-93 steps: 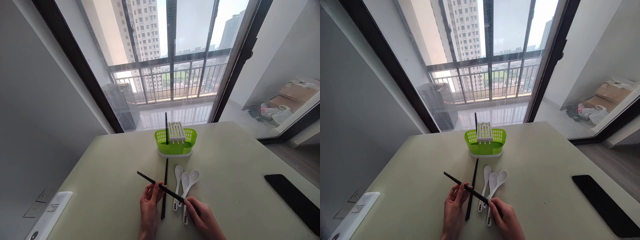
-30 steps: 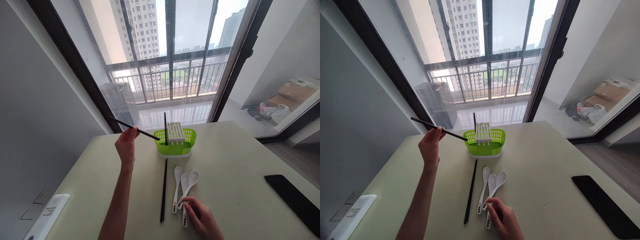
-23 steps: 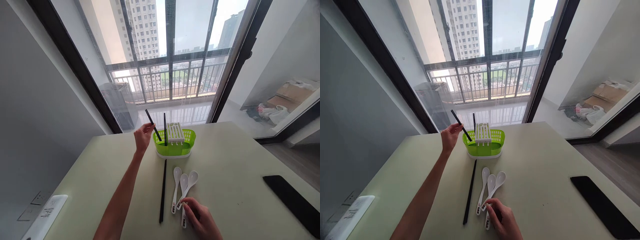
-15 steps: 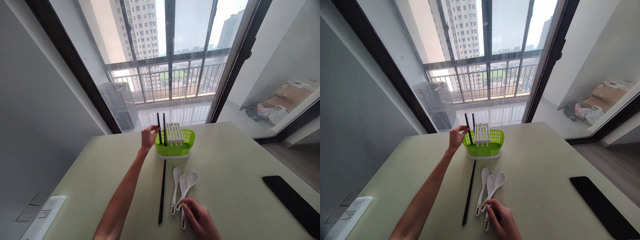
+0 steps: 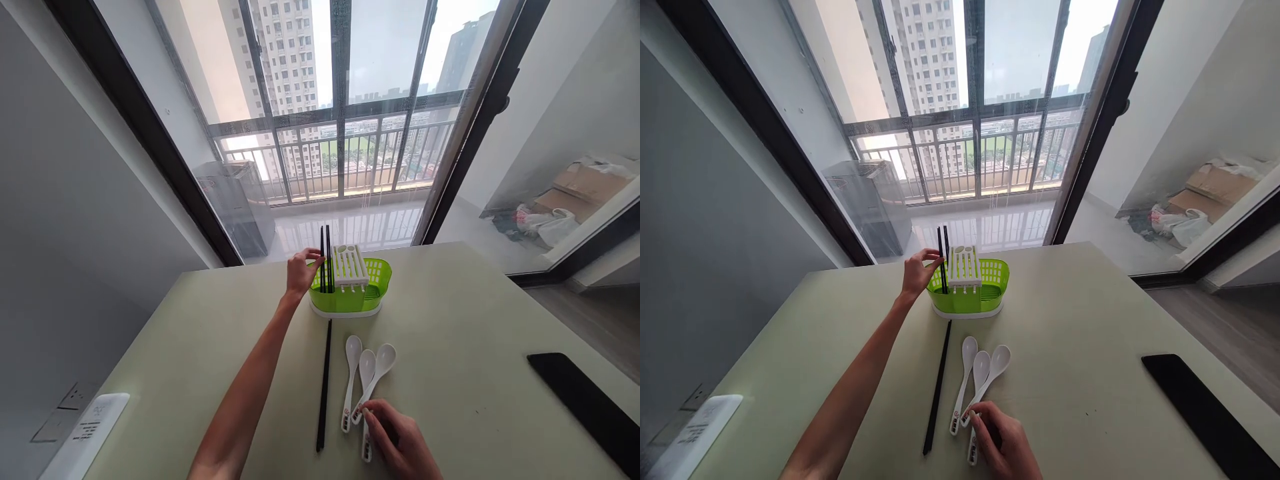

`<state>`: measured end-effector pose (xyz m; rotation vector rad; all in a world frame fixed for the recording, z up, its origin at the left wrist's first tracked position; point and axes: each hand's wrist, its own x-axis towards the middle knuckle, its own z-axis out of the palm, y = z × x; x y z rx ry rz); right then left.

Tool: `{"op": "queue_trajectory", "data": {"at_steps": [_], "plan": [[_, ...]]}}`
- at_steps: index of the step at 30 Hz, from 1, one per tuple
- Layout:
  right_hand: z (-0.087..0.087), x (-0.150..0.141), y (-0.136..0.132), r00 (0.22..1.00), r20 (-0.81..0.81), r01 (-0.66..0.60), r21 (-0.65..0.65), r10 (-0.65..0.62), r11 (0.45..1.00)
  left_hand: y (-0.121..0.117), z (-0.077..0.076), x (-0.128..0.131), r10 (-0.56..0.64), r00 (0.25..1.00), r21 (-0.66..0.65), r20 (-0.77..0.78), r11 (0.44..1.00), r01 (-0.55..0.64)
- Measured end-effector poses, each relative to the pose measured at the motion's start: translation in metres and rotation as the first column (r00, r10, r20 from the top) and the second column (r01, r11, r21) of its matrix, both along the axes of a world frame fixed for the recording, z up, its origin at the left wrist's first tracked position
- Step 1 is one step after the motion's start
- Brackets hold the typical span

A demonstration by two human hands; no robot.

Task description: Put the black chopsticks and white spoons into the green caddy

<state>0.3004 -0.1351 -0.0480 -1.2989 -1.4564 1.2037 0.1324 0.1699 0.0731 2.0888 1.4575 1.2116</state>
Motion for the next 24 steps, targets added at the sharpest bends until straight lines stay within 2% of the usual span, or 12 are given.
{"op": "queue_trajectory", "data": {"at_steps": [10, 12, 14, 17, 19, 21, 24], "plan": [[0.002, 0.001, 0.001, 1.000, 0.009, 0.010, 0.029, -0.010, 1.000, 0.006, -0.006, -0.005, -0.033, 0.996, 0.049, 0.081, 0.998, 0.029], [0.001, 0.001, 0.002, 1.000, 0.015, 0.009, 0.036, -0.010, 0.999, 0.001, -0.007, -0.010, -0.002, 0.991, 0.063, 0.133, 0.998, -0.006], [0.001, 0.001, 0.002, 1.000, 0.025, 0.014, 0.047, -0.015, 0.999, -0.005, -0.012, -0.018, 0.079, 0.975, 0.075, 0.207, 0.993, -0.096], [0.001, 0.001, 0.001, 1.000, 0.026, 0.015, 0.041, -0.016, 0.999, -0.017, -0.029, -0.034, 0.241, 0.915, 0.052, 0.323, 0.961, -0.272], [0.000, 0.001, 0.001, 1.000, 0.017, 0.010, 0.029, -0.011, 1.000, -0.029, -0.046, -0.045, 0.316, 0.876, 0.001, 0.364, 0.941, -0.340], [0.000, 0.001, 0.001, 1.000, 0.009, 0.006, 0.023, -0.006, 1.000, -0.044, -0.064, -0.054, 0.342, 0.866, -0.061, 0.364, 0.937, -0.344], [0.000, 0.000, 0.001, 1.000, 0.014, 0.009, 0.024, -0.009, 1.000, -0.071, -0.086, -0.061, 0.299, 0.910, -0.153, 0.288, 0.952, -0.264]]}}
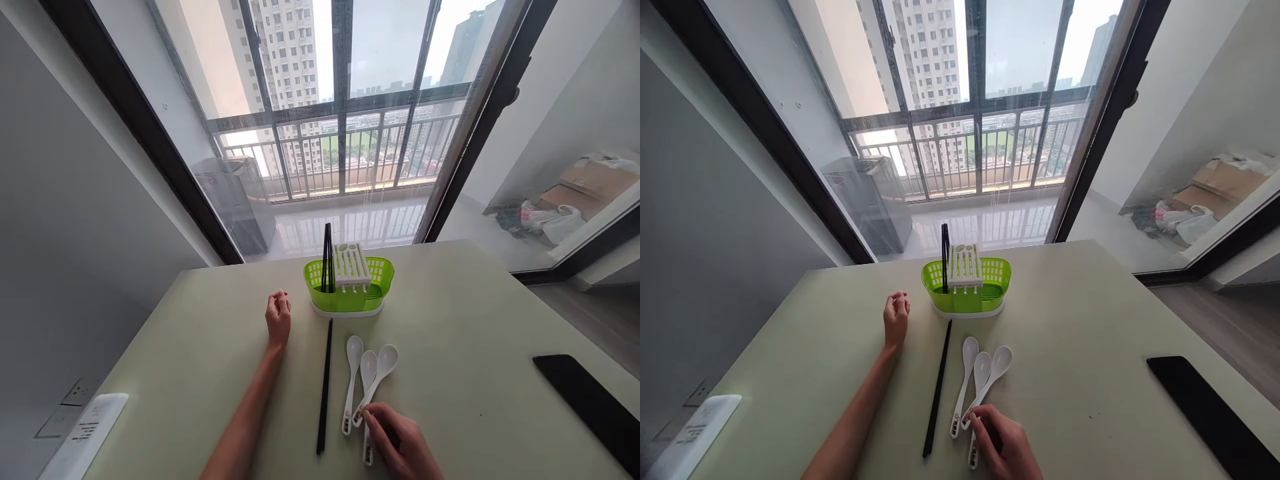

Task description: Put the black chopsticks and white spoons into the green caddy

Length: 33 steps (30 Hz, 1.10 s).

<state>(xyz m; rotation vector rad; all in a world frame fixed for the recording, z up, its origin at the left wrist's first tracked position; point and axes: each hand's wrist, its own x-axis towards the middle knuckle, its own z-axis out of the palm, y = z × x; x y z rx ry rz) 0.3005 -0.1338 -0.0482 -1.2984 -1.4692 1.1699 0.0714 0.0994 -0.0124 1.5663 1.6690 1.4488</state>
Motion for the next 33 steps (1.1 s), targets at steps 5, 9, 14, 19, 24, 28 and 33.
{"op": "queue_trajectory", "data": {"at_steps": [5, 9, 14, 19, 24, 28, 33], "plan": [[-0.002, 0.000, 0.000, 1.000, 0.026, -0.009, -0.016, 0.009, 1.000, -0.043, -0.011, 0.008, -0.257, 0.948, -0.159, -0.186, 0.960, 0.229], [-0.004, 0.001, 0.000, 0.999, 0.048, -0.007, 0.000, 0.007, 1.000, -0.069, -0.010, 0.024, -0.372, 0.871, -0.194, -0.320, 0.926, 0.324], [-0.002, 0.000, 0.000, 0.998, 0.057, 0.022, 0.026, -0.024, 0.999, -0.088, -0.010, 0.034, -0.408, 0.735, -0.202, -0.542, 0.912, 0.357], [-0.003, -0.001, 0.000, 0.999, 0.043, 0.022, 0.015, -0.023, 1.000, -0.093, -0.008, 0.031, -0.403, 0.645, -0.239, -0.650, 0.913, 0.329], [-0.004, -0.001, 0.001, 0.999, 0.042, 0.024, 0.024, -0.025, 0.999, -0.092, 0.000, 0.016, -0.405, 0.612, -0.327, -0.679, 0.914, 0.241], [-0.002, -0.002, -0.001, 0.999, 0.019, 0.035, 0.030, -0.036, 0.999, -0.092, 0.014, 0.000, -0.407, 0.558, -0.386, -0.723, 0.908, 0.161], [0.001, -0.001, -0.001, 0.999, 0.046, 0.015, 0.008, -0.015, 1.000, -0.094, 0.031, -0.006, -0.429, 0.448, -0.443, -0.784, 0.893, 0.081]]}}
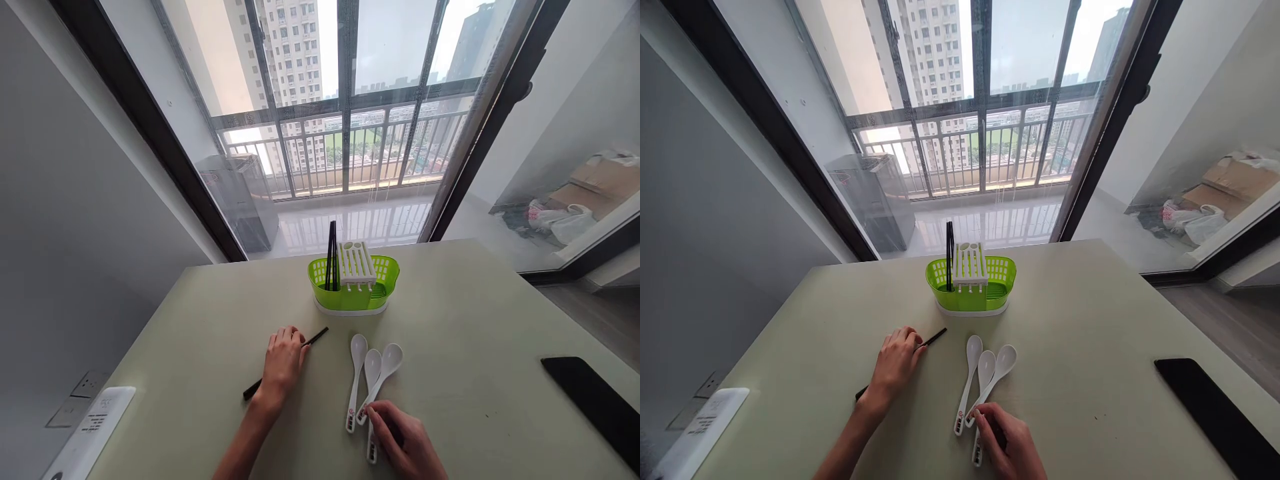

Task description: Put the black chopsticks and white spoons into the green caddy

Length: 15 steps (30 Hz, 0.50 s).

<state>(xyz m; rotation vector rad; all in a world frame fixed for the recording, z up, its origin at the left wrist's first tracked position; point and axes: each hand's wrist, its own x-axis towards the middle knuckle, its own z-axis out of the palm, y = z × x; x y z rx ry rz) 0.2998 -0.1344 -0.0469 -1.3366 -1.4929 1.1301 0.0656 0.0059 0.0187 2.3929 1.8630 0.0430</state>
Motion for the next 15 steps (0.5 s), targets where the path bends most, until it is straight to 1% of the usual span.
{"op": "queue_trajectory", "data": {"at_steps": [3, 8, 10, 11, 12, 13, 14, 15], "plan": [[0.001, 0.000, 0.001, 1.000, 0.023, -0.004, -0.001, 0.004, 1.000, 0.000, 0.004, 0.003, -0.004, 1.000, -0.017, -0.024, 1.000, 0.003], [0.000, 0.000, 0.000, 1.000, 0.017, 0.019, 0.013, -0.019, 1.000, -0.003, 0.008, 0.006, -0.034, 0.999, -0.031, 0.011, 0.999, 0.034], [0.001, 0.000, 0.000, 1.000, 0.013, 0.021, 0.025, -0.021, 0.999, -0.006, 0.014, 0.006, -0.022, 0.996, -0.029, 0.084, 0.999, 0.024], [0.001, 0.000, 0.000, 1.000, 0.012, 0.015, 0.026, -0.016, 1.000, -0.008, 0.019, 0.007, -0.013, 0.986, -0.022, 0.165, 1.000, 0.017], [0.002, 0.000, 0.000, 1.000, 0.012, 0.011, 0.024, -0.011, 1.000, -0.010, 0.026, 0.009, -0.007, 0.960, -0.012, 0.279, 1.000, 0.010], [0.003, 0.000, 0.000, 1.000, 0.011, 0.008, 0.019, -0.008, 1.000, -0.012, 0.033, 0.012, 0.001, 0.908, -0.008, 0.420, 1.000, 0.003], [0.004, 0.000, 0.001, 1.000, 0.010, 0.009, 0.016, -0.009, 1.000, -0.014, 0.041, 0.015, 0.014, 0.824, -0.017, 0.567, 1.000, -0.004], [0.005, 0.000, 0.001, 1.000, 0.007, 0.012, 0.014, -0.013, 1.000, -0.016, 0.048, 0.020, 0.040, 0.715, -0.044, 0.698, 0.999, -0.012]]}}
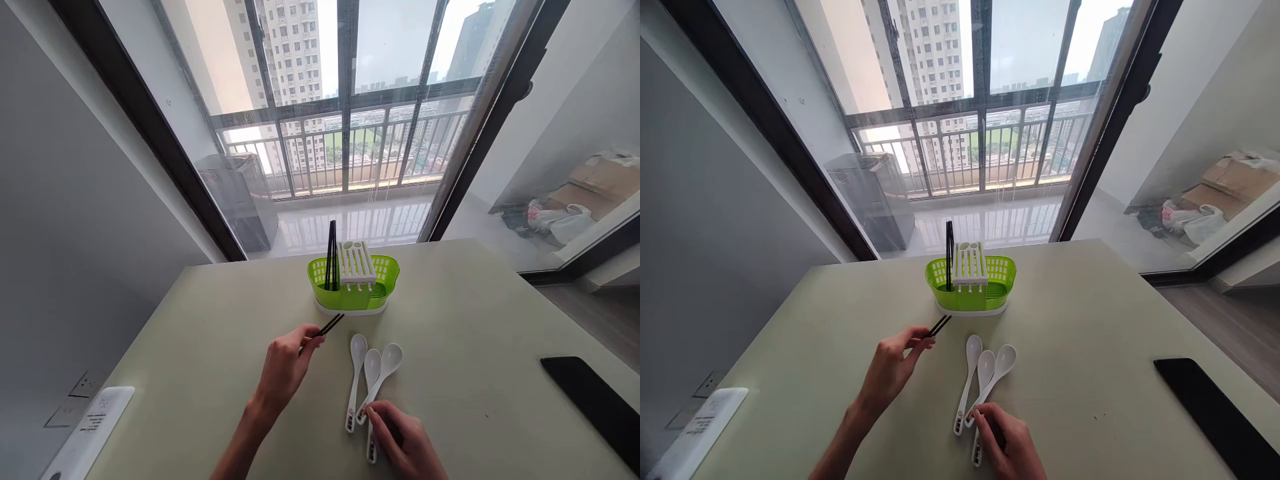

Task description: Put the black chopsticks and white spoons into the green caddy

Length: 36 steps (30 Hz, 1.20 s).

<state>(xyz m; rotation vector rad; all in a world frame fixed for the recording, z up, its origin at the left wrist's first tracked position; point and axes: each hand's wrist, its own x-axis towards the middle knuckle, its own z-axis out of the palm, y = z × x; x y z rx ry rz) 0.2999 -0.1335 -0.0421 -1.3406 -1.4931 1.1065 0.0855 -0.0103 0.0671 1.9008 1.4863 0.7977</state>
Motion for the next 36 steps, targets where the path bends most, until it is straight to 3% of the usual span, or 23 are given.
{"op": "queue_trajectory", "data": {"at_steps": [3, 7, 10, 15, 20, 27, 36], "plan": [[0.001, 0.001, 0.000, 1.000, -0.003, 0.004, -0.012, -0.004, 1.000, -0.005, 0.016, 0.016, 0.087, 0.894, -0.169, 0.440, 0.986, -0.012], [-0.001, 0.002, -0.001, 0.999, -0.030, 0.022, -0.008, -0.022, 1.000, -0.010, 0.008, 0.036, 0.220, 0.703, -0.343, 0.677, 0.939, 0.036], [-0.002, 0.002, -0.003, 0.996, -0.082, 0.037, -0.028, -0.039, 0.999, -0.014, -0.012, 0.046, 0.297, 0.645, -0.399, 0.704, 0.917, 0.014], [0.000, 0.005, -0.001, 0.988, -0.142, -0.072, -0.048, 0.064, 0.996, -0.019, -0.036, 0.057, 0.385, 0.564, -0.442, 0.731, 0.896, -0.038], [0.002, 0.008, 0.002, 0.999, -0.050, -0.002, 0.026, 0.003, 1.000, -0.019, -0.039, 0.057, 0.381, 0.560, -0.452, 0.735, 0.892, -0.013], [0.009, 0.008, 0.003, 0.999, -0.040, 0.026, 0.052, -0.024, 0.998, -0.015, -0.041, 0.047, 0.386, 0.583, -0.474, 0.715, 0.881, -0.002], [0.001, 0.008, 0.003, 1.000, -0.028, 0.014, 0.084, -0.012, 0.996, -0.013, -0.044, 0.043, 0.412, 0.537, -0.503, 0.736, 0.864, 0.025]]}}
